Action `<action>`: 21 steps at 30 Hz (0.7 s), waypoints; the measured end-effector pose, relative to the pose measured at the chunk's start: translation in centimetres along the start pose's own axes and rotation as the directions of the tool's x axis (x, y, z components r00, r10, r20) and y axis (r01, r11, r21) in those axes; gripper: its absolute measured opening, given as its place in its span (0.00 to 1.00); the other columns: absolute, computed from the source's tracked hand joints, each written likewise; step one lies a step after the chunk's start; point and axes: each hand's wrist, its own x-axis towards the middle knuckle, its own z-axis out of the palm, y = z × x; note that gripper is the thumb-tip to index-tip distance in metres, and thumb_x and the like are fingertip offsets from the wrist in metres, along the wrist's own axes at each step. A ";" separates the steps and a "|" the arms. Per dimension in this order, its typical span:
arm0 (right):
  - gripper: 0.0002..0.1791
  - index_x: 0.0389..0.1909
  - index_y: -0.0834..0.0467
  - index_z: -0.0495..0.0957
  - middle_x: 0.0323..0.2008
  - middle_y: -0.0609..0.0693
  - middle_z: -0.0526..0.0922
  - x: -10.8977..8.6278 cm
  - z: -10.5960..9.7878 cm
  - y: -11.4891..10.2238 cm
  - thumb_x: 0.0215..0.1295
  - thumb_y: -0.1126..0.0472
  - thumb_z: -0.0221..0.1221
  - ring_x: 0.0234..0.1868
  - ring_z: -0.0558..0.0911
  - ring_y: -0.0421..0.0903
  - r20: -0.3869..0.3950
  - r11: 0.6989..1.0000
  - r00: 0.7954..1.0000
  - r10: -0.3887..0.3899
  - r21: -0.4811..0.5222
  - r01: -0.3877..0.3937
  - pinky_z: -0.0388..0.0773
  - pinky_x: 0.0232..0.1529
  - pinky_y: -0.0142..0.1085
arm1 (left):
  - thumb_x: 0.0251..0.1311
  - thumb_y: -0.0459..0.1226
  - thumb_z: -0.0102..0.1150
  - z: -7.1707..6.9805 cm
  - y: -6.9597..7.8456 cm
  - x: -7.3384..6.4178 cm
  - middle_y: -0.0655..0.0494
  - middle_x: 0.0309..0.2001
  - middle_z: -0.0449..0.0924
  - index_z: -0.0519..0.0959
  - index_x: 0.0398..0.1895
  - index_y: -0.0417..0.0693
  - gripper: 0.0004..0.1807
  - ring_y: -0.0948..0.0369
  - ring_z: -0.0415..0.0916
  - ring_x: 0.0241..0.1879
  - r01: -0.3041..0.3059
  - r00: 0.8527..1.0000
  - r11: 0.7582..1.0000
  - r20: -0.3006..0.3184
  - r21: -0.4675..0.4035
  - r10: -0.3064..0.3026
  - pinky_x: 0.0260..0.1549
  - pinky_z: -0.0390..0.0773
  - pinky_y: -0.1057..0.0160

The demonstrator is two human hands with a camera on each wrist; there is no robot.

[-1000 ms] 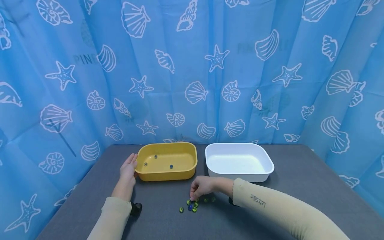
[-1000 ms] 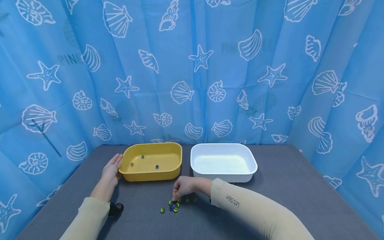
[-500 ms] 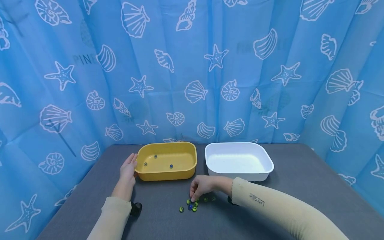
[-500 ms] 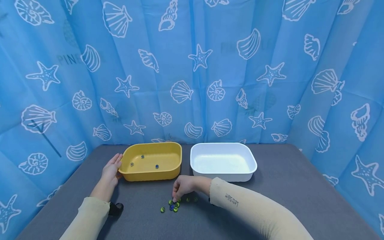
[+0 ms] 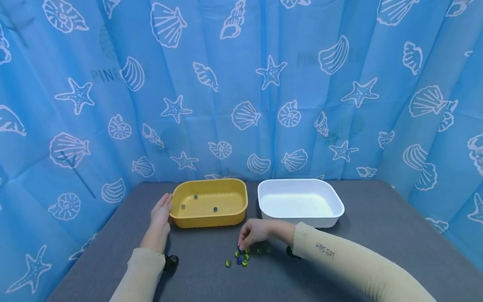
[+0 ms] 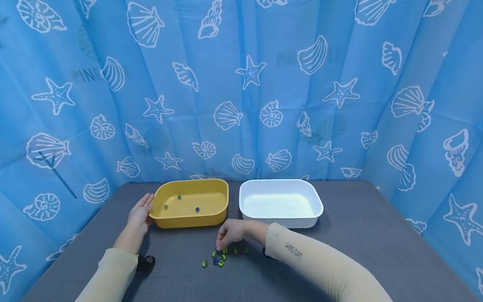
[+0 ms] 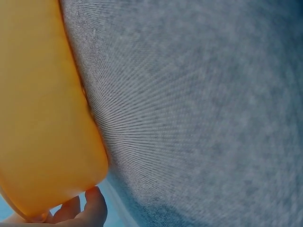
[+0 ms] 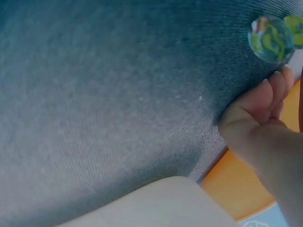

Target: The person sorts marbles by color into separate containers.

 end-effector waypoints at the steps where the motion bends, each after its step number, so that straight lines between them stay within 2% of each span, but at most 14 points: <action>1: 0.02 0.34 0.58 0.84 0.32 0.47 0.83 0.0 -0.1 0.1 0.64 0.64 0.63 0.35 0.77 0.43 -0.006 1.000 1.000 0.001 0.014 -0.001 0.73 0.42 0.39 | 0.78 0.34 0.33 0.0 0.0 0.0 0.58 0.75 0.52 0.50 0.77 0.53 0.27 0.58 0.46 0.74 -0.001 1.000 1.000 0.000 -0.001 0.001 0.69 0.50 0.48; 9: 0.04 0.36 0.57 0.84 0.32 0.47 0.81 -0.5 -0.9 -0.3 0.65 0.61 0.63 0.38 0.76 0.45 -0.067 0.994 0.998 0.008 0.107 0.000 0.74 0.42 0.41 | 0.78 0.34 0.34 -0.2 0.0 0.0 0.59 0.75 0.50 0.49 0.77 0.54 0.28 0.59 0.44 0.74 0.006 1.000 1.000 0.021 -0.011 -0.006 0.70 0.49 0.48; 17: 0.06 0.38 0.59 0.84 0.34 0.47 0.81 -0.8 -2.3 -2.1 0.64 0.60 0.64 0.38 0.75 0.45 -0.158 0.991 0.985 -0.063 0.106 0.080 0.77 0.42 0.41 | 0.78 0.34 0.33 -0.3 0.0 0.0 0.59 0.75 0.51 0.49 0.78 0.54 0.28 0.59 0.44 0.74 0.007 1.000 1.000 0.028 -0.007 -0.007 0.69 0.49 0.48; 21: 0.08 0.39 0.61 0.83 0.37 0.51 0.82 -0.9 -3.1 -3.0 0.65 0.60 0.63 0.42 0.77 0.50 -0.207 0.985 0.976 -0.065 0.141 0.095 0.78 0.45 0.45 | 0.77 0.34 0.34 -0.2 0.0 0.0 0.58 0.75 0.50 0.48 0.78 0.53 0.28 0.59 0.44 0.74 0.005 0.999 1.000 0.039 -0.014 -0.005 0.70 0.49 0.48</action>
